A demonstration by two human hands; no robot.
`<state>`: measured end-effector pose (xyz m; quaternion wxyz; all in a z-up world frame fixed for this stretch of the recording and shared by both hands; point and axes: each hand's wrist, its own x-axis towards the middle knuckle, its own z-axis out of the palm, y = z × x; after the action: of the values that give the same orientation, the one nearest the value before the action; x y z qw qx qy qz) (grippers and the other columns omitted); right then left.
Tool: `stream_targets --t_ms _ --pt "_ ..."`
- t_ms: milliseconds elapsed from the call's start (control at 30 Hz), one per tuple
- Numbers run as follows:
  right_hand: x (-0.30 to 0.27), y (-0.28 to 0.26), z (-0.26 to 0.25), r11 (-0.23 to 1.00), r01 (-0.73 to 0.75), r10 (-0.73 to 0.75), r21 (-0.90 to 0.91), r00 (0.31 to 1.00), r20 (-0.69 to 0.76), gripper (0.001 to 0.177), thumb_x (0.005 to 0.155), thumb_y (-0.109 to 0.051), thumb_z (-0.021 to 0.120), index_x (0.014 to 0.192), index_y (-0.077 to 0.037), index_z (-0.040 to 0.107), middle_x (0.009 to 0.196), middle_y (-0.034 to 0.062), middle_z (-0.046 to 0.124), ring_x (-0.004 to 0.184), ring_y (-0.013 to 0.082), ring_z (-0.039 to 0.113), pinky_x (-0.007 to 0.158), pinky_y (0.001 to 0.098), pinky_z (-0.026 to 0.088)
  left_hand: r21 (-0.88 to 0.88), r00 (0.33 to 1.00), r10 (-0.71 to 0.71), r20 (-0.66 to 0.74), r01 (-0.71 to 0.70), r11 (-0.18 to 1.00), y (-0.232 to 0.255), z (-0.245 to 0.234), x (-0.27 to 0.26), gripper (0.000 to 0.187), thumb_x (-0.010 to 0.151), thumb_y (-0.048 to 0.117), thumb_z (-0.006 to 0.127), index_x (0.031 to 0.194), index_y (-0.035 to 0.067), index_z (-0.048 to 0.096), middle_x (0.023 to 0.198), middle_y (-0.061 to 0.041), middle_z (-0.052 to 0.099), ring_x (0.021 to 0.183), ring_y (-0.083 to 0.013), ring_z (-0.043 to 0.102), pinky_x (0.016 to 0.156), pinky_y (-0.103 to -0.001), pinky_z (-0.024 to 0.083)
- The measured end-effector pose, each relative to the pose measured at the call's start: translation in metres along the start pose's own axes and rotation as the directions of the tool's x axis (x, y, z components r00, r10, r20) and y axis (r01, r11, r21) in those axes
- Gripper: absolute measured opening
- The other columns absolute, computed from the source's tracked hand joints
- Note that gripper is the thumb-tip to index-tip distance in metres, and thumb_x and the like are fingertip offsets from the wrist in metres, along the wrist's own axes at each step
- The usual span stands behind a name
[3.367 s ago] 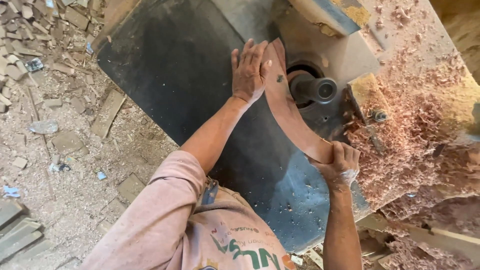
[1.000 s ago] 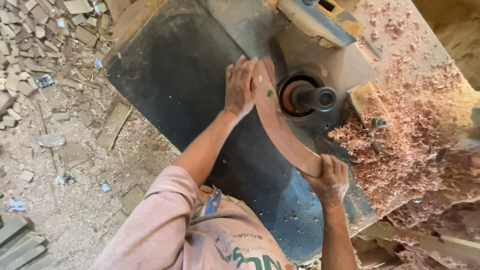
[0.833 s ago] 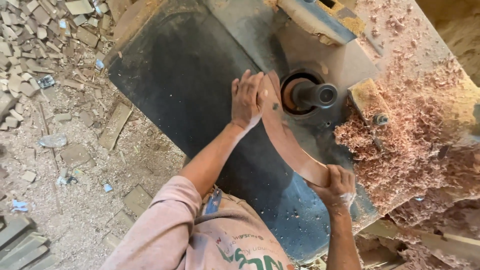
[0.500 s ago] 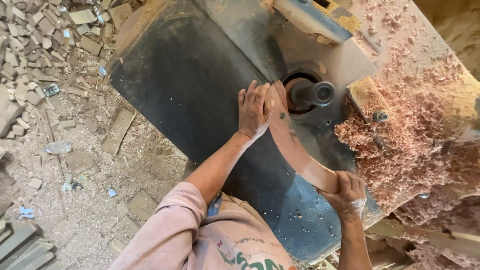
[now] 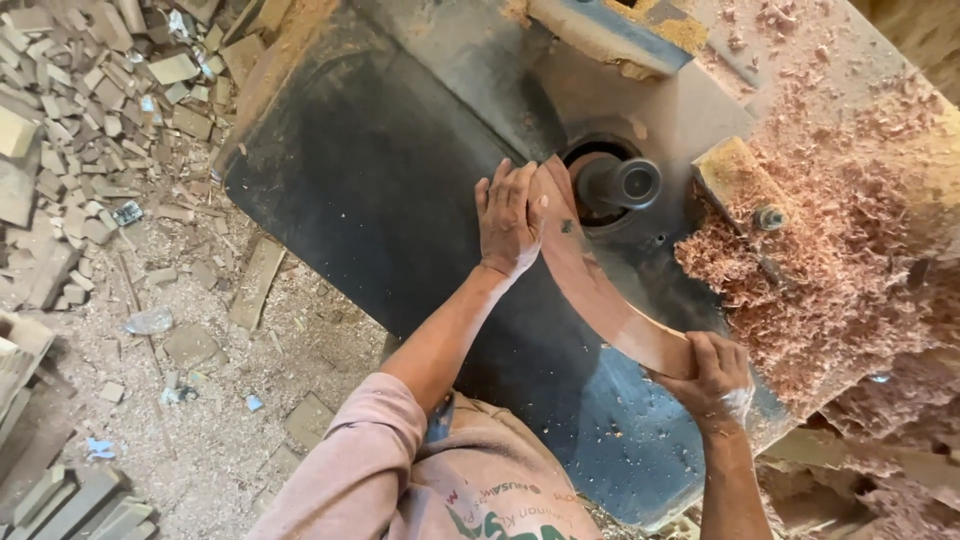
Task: The person smooths a curved wooden piece on a spindle sander, holding it with both hands and moving it back and forth against the rotating spindle. The person repeatedly flips the piece to sand different edges and surfaces.
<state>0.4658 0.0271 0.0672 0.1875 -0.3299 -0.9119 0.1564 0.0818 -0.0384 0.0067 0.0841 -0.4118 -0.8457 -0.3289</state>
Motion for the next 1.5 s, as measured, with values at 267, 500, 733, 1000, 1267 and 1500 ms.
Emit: stream_targets --t_ms 267,500,733,1000,1267,1500 --pt "-0.002 0.0 -0.001 1.0 -0.01 0.01 -0.023 1.0 -0.005 0.085 0.045 -0.043 0.1 0.119 -0.011 0.073 0.111 0.0126 0.068 0.096 0.0339 0.066 0.089 0.0451 0.057 -0.016 1.0 0.006 0.021 -0.006 1.0 0.002 -0.002 0.001 0.054 0.108 0.053 0.033 0.144 0.019 0.055 0.128 -0.004 0.062 0.135 -0.0281 0.058 0.118 -0.048 0.032" --pt "-0.01 0.011 0.005 0.999 0.019 -0.02 -0.039 1.0 -0.023 0.083 0.049 -0.051 0.096 0.118 -0.011 0.073 0.11 0.0107 0.069 0.097 0.033 0.066 0.092 0.043 0.056 -0.012 1.0 0.023 0.001 -0.023 1.0 0.008 -0.001 0.0 0.053 0.108 0.052 0.035 0.145 0.018 0.055 0.129 -0.003 0.063 0.134 -0.0283 0.058 0.118 -0.048 0.034" --pt "-0.01 0.007 0.0 0.998 -0.034 0.034 -0.057 0.999 0.014 0.086 0.045 -0.05 0.098 0.119 -0.013 0.073 0.112 0.0095 0.068 0.1 0.032 0.066 0.092 0.0419 0.056 -0.031 1.0 -0.015 0.026 0.016 0.999 0.013 -0.002 0.0 0.054 0.109 0.053 0.032 0.144 0.018 0.055 0.128 -0.003 0.064 0.136 -0.0289 0.058 0.118 -0.05 0.033" --pt "-0.008 0.013 0.004 0.999 -0.025 0.026 -0.035 0.999 0.03 0.086 0.045 -0.051 0.097 0.119 -0.014 0.073 0.112 0.0102 0.067 0.102 0.0326 0.065 0.097 0.0421 0.055 0.021 0.999 0.009 0.037 -0.01 1.0 0.011 -0.002 0.007 0.052 0.11 0.05 0.03 0.145 0.019 0.053 0.13 -0.002 0.063 0.136 -0.0268 0.057 0.117 -0.051 0.033" --pt "-0.006 0.014 0.006 0.998 -0.047 0.048 -0.029 0.998 0.049 0.085 0.047 -0.045 0.098 0.121 -0.012 0.073 0.112 0.0121 0.068 0.103 0.0339 0.065 0.096 0.0446 0.055 0.027 0.999 0.01 0.034 -0.011 1.0 0.007 0.004 0.008 0.05 0.111 0.048 0.033 0.146 0.019 0.052 0.131 -0.003 0.061 0.138 -0.027 0.056 0.118 -0.052 0.032" --pt "0.001 0.014 0.008 0.999 -0.029 0.03 -0.04 0.999 0.037 0.085 0.048 -0.047 0.098 0.121 -0.011 0.073 0.113 0.0117 0.067 0.102 0.0324 0.063 0.097 0.0438 0.054 0.013 0.999 -0.008 0.041 0.008 1.0 0.005 0.005 0.011 0.052 0.111 0.05 0.031 0.146 0.019 0.052 0.132 -0.003 0.061 0.138 -0.0268 0.055 0.118 -0.053 0.032"
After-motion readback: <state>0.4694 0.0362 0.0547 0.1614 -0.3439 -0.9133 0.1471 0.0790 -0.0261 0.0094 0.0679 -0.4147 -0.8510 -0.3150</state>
